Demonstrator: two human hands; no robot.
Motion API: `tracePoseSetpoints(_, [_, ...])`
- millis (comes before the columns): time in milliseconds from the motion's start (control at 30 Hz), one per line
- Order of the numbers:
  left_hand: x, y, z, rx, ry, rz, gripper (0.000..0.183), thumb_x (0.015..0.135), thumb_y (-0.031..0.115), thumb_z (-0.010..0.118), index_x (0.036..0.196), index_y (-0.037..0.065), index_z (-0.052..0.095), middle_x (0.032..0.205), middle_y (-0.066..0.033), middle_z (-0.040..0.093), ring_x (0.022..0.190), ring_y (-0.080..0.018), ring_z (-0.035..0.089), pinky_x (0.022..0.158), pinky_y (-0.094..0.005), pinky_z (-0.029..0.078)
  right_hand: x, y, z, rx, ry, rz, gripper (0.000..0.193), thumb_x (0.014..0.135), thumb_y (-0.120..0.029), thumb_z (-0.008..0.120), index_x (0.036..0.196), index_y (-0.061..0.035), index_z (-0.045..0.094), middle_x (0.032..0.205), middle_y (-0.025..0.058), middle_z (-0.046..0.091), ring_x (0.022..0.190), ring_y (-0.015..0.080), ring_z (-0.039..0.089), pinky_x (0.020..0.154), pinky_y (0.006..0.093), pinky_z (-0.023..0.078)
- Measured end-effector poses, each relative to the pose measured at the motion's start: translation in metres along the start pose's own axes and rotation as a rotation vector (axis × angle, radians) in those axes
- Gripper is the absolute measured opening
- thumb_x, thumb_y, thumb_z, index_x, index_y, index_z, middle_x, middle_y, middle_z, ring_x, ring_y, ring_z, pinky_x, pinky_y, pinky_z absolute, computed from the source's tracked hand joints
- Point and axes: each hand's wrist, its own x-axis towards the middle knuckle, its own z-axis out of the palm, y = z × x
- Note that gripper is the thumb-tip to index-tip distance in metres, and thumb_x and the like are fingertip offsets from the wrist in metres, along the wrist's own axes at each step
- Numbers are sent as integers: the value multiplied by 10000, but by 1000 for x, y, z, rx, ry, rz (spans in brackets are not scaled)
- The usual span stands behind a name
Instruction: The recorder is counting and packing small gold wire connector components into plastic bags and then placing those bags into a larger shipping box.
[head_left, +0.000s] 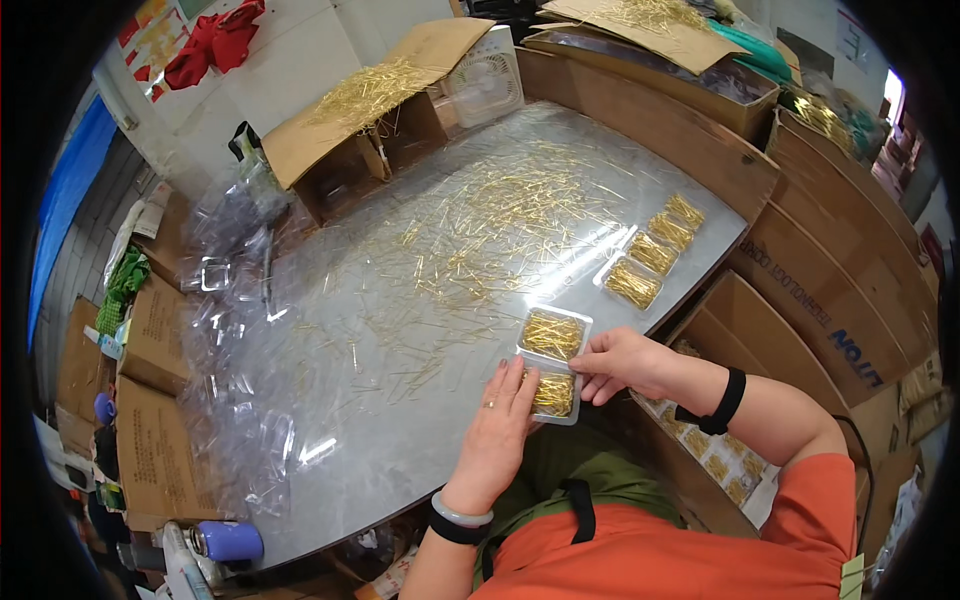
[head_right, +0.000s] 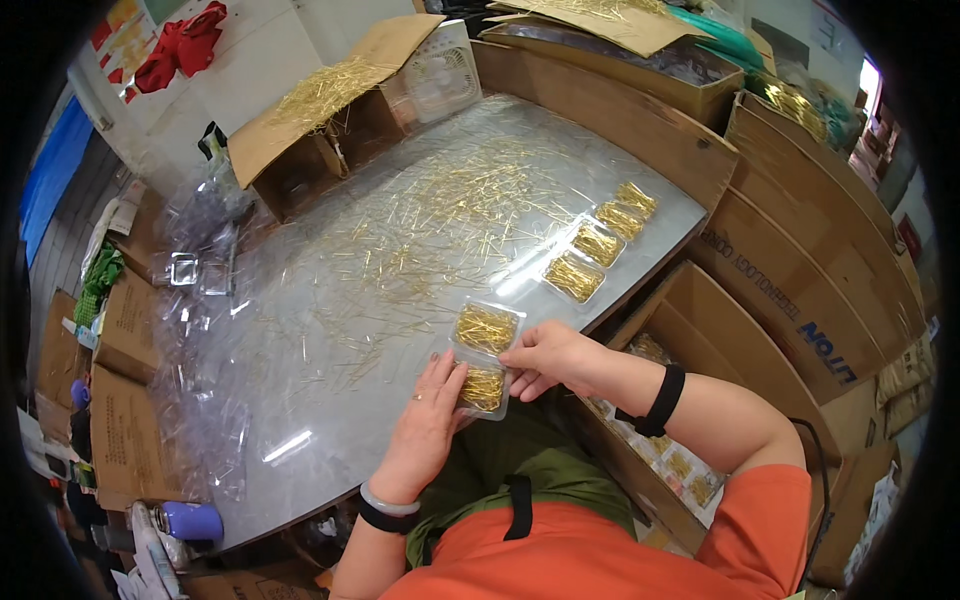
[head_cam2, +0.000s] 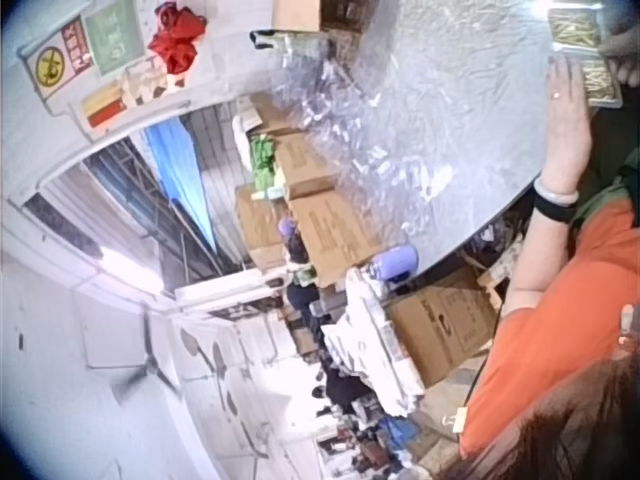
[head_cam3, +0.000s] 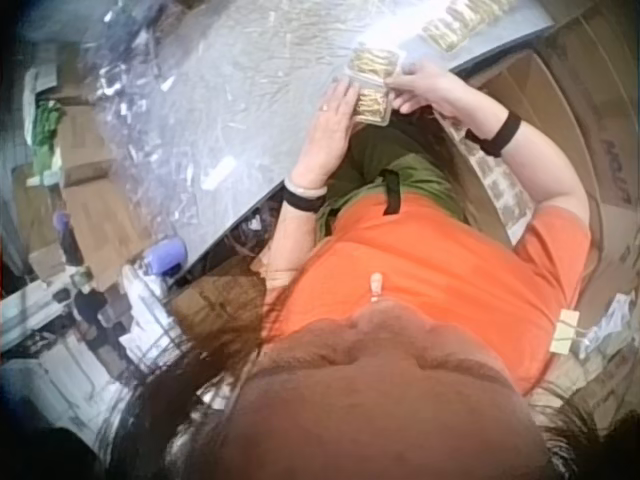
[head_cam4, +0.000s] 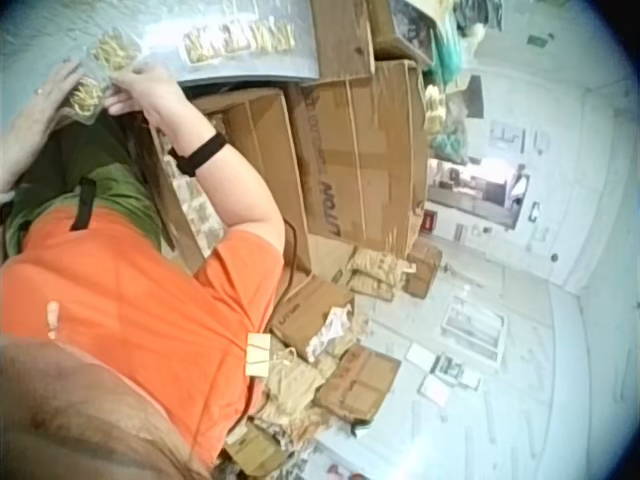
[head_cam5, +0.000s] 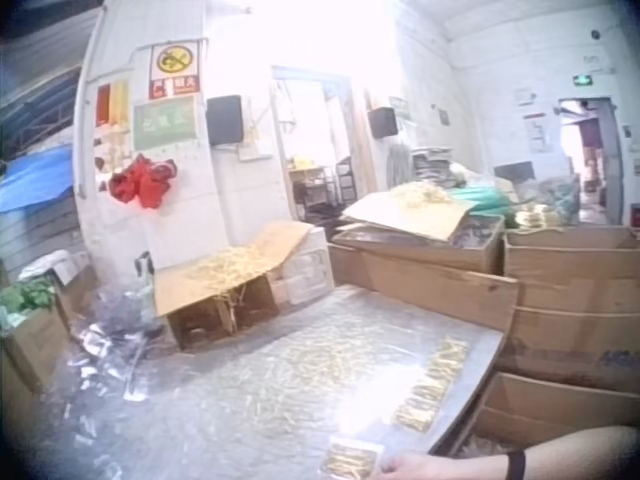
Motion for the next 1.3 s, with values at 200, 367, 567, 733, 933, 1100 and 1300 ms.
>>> tracePoseSetpoints(200, [-4, -4, 9, -13, 35, 22, 620, 912, 18, 667, 1491, 63, 450, 1585, -237, 359, 1432, -476, 382, 1147, -505, 400, -1, 6, 4, -12, 41, -22, 185, 1026, -216, 640, 975, -39, 631, 832, 32, 684, 669, 96, 660, 547, 233, 562])
tracePoseSetpoints(367, [-3, -3, 12, 66, 35, 49, 638, 915, 29, 672, 1509, 73, 443, 1576, -274, 344, 1425, -491, 374, 1136, -511, 401, -2, 6, 4, -18, 58, -28, 191, 1026, -226, 647, 987, -40, 628, 836, 16, 657, 699, 92, 653, 578, 242, 572])
tracePoseSetpoints(567, [-1, 0, 12, -140, 51, -29, 649, 919, 16, 664, 1518, 31, 415, 1597, -274, 307, 1447, -480, 352, 1158, -498, 377, 0, 6, 13, -33, 110, -79, 210, 1018, -195, 647, 1003, 15, 639, 829, 49, 645, 672, 125, 658, 555, 270, 591])
tracePoseSetpoints(733, [3, 4, 12, -49, 38, -35, 655, 920, 16, 668, 1515, -11, 397, 1608, -270, 295, 1466, -464, 334, 1177, -474, 360, 3, 12, 23, -109, 206, -158, 234, 1014, -187, 644, 986, 46, 641, 808, 83, 650, 628, 148, 668, 503, 293, 591])
tracePoseSetpoints(933, [2, 6, 11, 38, 16, -43, 640, 935, 66, 675, 1508, -15, 402, 1605, -275, 298, 1465, -461, 337, 1172, -476, 365, -2, 19, 26, -77, 218, -219, 245, 1018, -195, 641, 1050, 42, 586, 807, 75, 643, 603, 138, 656, 473, 283, 582])
tracePoseSetpoints(1100, [4, 6, 10, -17, 19, -47, 636, 936, 63, 673, 1506, -11, 403, 1602, -277, 299, 1464, -463, 336, 1170, -476, 368, -7, 26, 35, -154, 272, -305, 257, 1029, -215, 625, 1080, 33, 581, 811, 83, 655, 602, 139, 657, 472, 285, 579])
tracePoseSetpoints(1300, [2, 6, 11, -22, 21, -22, 633, 945, 52, 655, 1519, -1, 392, 1607, -277, 285, 1468, -465, 326, 1178, -480, 354, -4, 19, 23, -84, 273, -184, 246, 1037, -265, 616, 1049, -19, 623, 797, 44, 661, 571, 100, 602, 437, 247, 471])
